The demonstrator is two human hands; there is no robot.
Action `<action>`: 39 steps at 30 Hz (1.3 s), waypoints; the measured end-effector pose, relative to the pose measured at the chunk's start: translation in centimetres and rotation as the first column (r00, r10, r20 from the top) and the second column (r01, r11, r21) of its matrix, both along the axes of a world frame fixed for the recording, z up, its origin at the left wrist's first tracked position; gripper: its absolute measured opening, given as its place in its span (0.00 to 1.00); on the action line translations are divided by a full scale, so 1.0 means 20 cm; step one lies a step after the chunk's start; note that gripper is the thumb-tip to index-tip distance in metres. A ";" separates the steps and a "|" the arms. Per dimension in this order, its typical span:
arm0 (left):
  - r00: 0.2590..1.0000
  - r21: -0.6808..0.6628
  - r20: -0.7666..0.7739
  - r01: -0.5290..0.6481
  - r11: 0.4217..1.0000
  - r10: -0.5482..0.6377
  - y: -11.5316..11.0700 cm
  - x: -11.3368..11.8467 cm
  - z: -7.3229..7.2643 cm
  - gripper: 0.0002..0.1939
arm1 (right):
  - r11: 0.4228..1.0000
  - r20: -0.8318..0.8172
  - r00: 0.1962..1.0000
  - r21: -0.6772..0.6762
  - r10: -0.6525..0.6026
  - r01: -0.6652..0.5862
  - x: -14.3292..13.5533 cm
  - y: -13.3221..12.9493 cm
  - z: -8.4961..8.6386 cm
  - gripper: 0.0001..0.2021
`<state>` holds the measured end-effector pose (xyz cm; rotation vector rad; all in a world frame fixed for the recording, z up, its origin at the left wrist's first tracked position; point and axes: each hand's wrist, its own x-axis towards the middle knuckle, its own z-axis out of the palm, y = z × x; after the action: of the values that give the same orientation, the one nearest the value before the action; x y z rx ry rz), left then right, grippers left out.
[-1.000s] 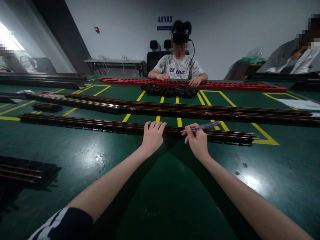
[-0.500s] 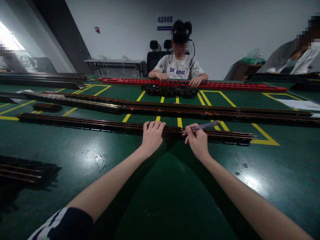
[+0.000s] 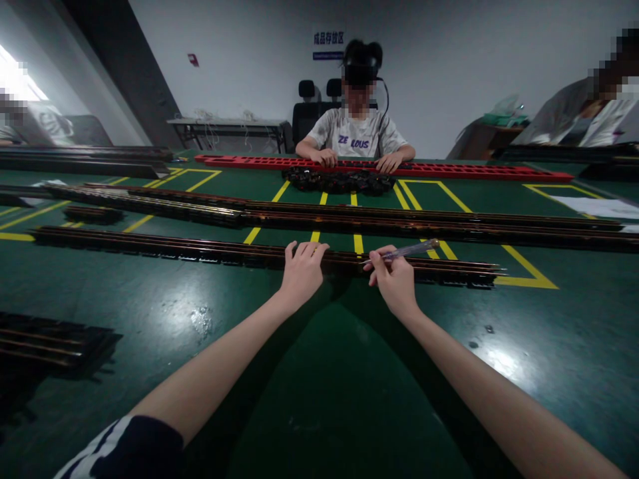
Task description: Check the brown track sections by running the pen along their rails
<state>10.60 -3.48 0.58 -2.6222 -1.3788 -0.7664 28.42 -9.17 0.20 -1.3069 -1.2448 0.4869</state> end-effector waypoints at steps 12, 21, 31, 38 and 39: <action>0.998 -0.010 -0.043 0.042 0.999 -0.042 0.02 0.00 -0.02 0.22 | 1.000 0.005 1.000 0.003 -0.014 0.014 0.00 0.00 0.00 0.17; 0.996 -0.003 -0.090 0.017 1.000 -0.017 0.02 0.01 -0.02 0.23 | 0.999 -0.082 0.996 0.029 -0.018 0.020 -0.01 0.01 0.00 0.15; 0.998 -0.003 -0.059 0.012 1.000 -0.012 0.02 0.01 -0.02 0.19 | 1.000 -0.081 0.997 0.026 -0.007 0.009 -0.01 0.01 0.00 0.15; 0.998 0.012 -0.054 0.015 1.000 -0.015 0.01 0.01 -0.02 0.18 | 1.000 -0.072 0.997 0.023 -0.003 0.005 -0.01 0.00 0.01 0.17; 0.999 0.011 -0.053 0.016 1.000 -0.015 0.01 0.02 -0.02 0.18 | 1.000 -0.074 0.997 0.023 -0.002 0.003 -0.01 0.00 0.01 0.17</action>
<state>10.90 -3.20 0.13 -2.6274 -1.3385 -0.6997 28.15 -9.18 0.46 -1.2597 -1.1843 0.5130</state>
